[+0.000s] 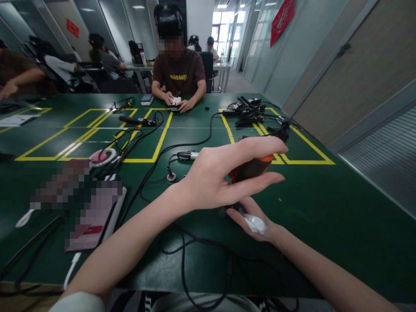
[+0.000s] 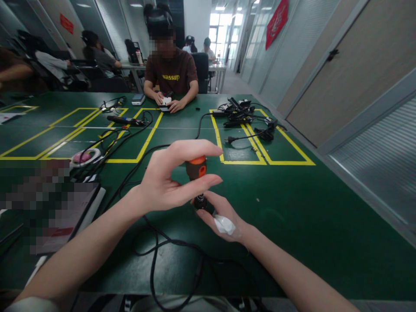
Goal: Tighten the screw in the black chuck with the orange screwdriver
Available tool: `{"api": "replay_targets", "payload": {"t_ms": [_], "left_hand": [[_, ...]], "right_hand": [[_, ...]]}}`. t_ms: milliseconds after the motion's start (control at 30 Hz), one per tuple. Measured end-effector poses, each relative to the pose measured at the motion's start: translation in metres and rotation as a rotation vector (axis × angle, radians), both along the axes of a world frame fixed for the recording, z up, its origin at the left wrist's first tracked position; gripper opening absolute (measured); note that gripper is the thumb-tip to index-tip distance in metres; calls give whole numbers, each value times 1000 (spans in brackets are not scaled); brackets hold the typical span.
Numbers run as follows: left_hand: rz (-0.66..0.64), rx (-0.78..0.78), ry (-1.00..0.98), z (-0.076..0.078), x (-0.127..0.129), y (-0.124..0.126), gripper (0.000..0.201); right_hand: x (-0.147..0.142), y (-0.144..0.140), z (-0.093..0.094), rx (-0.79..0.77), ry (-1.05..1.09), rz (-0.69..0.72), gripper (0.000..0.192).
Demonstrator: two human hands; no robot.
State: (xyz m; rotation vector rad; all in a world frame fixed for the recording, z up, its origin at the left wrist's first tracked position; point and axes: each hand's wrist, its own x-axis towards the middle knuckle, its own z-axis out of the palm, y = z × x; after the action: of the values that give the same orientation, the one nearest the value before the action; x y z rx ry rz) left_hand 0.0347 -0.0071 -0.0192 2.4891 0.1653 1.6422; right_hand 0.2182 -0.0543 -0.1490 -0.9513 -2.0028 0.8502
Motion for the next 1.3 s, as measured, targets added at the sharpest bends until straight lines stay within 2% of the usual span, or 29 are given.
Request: {"api": "replay_targets", "payload": {"t_ms": [233, 367, 567, 733, 833, 1033, 1300], "left_hand": [[124, 93, -134, -6, 6, 4, 31], [108, 122, -100, -9, 4, 7, 30], [19, -12, -2, -10, -1, 5, 33], [-96, -191, 15, -6, 0, -1, 36], [-101, -227, -7, -4, -1, -1, 31], [-20, -100, -46, -2, -1, 2, 20], [37, -15, -109, -2, 0, 7, 18]], "right_hand": [[0, 1, 0, -2, 17, 13, 20], [0, 0, -1, 26, 18, 2, 25], [-1, -2, 4, 11, 33, 9, 30], [0, -1, 3, 1, 30, 21, 28], [1, 0, 0, 3, 23, 24, 29], [3, 2, -5, 3, 29, 50, 25], [5, 3, -5, -16, 20, 60, 27]]}}
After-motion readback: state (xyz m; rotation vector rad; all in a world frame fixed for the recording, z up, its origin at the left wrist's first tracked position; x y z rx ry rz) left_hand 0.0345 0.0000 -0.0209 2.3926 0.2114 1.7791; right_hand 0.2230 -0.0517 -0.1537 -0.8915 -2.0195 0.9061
